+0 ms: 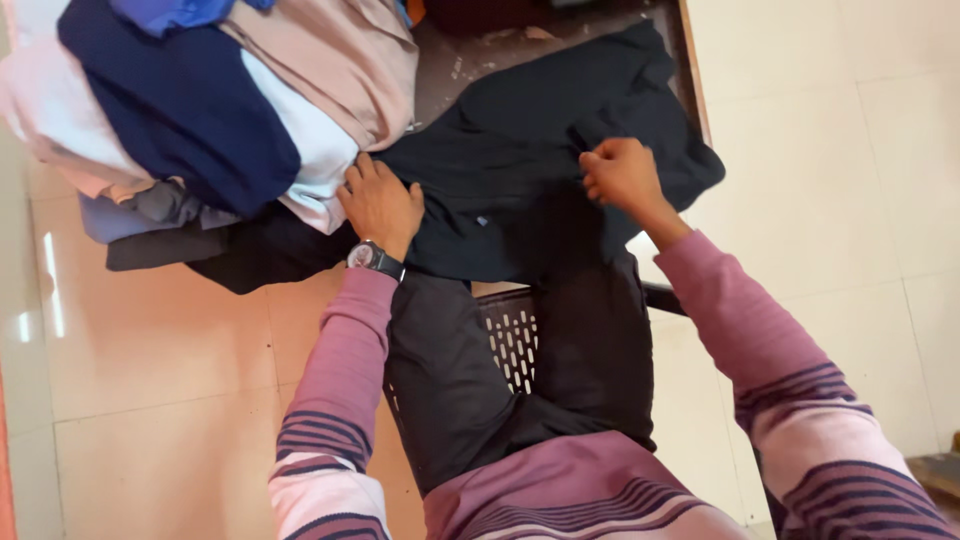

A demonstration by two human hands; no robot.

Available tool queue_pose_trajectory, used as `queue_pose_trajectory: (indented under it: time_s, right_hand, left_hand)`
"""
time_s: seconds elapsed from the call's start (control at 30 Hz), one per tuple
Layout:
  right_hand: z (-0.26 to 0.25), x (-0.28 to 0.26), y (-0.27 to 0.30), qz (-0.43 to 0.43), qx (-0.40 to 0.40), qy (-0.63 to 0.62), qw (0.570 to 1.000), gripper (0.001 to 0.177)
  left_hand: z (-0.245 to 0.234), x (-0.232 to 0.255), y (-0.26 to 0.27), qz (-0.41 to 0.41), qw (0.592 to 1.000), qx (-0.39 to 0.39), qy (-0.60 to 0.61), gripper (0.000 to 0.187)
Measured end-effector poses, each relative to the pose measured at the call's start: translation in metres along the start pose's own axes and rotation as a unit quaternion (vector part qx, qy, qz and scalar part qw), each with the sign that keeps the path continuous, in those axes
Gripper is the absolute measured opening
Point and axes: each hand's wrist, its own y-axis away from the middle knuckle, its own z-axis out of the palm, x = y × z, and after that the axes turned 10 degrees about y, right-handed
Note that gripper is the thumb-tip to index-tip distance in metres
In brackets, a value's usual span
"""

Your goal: The person unzips a suitcase, opens it, adjusts the internal straps, and kemudian folds black and blue shirts before placing them inside.

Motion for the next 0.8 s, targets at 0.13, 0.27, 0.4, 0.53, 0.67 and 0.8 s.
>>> queue_pose_trajectory:
  time_s: [0.13,0.27,0.4,0.53,0.67,0.8]
  right_hand:
    - [-0.021,0.018,-0.028,-0.128,0.194,0.207,0.950,0.015]
    - [-0.039,0.057,-0.064,-0.083,0.200,0.137,0.967,0.015]
    - [-0.038,0.087,-0.089,0.019,0.131,0.016,0.991,0.037]
    - [-0.028,0.091,-0.096,0.005,0.078,-0.065,0.995,0.041]
    - [-0.014,0.085,-0.107,0.093,0.057,-0.069,0.992,0.044]
    - [-0.030,0.090,-0.122,0.115,-0.005,-0.263,0.958,0.030]
  left_hand:
    - [-0.012,0.008,0.001,0.004,0.999,0.027,-0.019,0.052]
    - [-0.023,0.016,0.003,0.057,0.997,0.054,-0.021,0.039]
    - [-0.022,0.024,0.007,0.179,0.982,0.058,0.015,0.038]
    - [0.003,0.015,0.012,0.246,0.967,-0.021,0.067,0.044]
    - [0.029,0.001,0.015,0.216,0.966,-0.092,0.103,0.037]
    - [0.031,-0.002,0.014,0.193,0.968,-0.113,0.116,0.036]
